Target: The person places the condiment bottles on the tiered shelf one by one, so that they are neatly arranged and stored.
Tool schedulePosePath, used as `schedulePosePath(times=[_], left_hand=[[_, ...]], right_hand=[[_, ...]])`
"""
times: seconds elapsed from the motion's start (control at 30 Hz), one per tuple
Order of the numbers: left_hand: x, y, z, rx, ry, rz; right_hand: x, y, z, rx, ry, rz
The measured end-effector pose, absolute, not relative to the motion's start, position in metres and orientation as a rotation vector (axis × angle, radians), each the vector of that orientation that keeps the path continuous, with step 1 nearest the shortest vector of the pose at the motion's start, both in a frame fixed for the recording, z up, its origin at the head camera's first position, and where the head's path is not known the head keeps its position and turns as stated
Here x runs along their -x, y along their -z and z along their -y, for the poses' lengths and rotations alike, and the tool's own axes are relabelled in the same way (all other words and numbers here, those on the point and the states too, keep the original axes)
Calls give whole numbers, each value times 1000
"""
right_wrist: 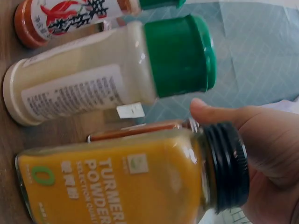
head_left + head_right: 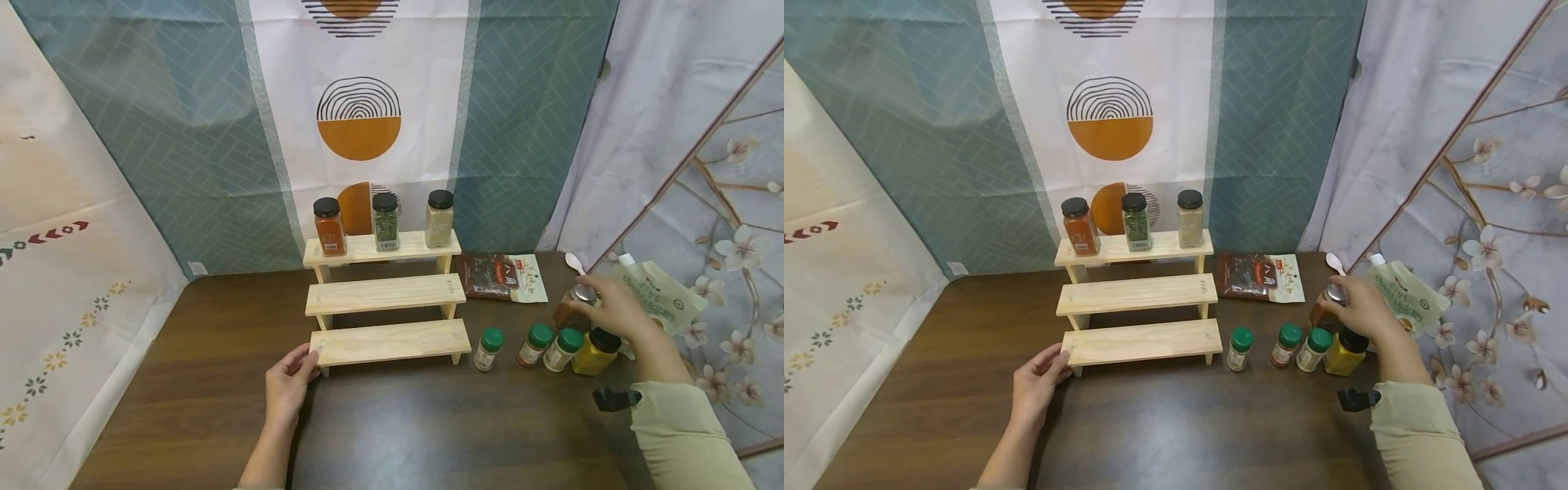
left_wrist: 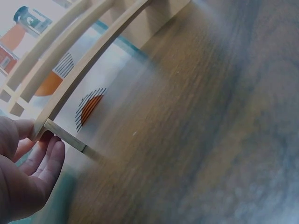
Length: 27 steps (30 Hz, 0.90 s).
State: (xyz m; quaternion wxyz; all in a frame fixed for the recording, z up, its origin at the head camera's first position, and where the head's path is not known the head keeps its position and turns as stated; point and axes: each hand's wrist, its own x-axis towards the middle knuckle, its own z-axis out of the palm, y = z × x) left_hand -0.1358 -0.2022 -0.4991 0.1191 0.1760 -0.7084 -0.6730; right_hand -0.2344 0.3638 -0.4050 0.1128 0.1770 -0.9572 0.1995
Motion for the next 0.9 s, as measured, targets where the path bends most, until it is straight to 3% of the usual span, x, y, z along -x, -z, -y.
schedulePosePath(times=[0.9], left_hand=[[136,499,202,-512,1971,2067]], right_hand=[[239,407,-364,-424,-577,2735]])
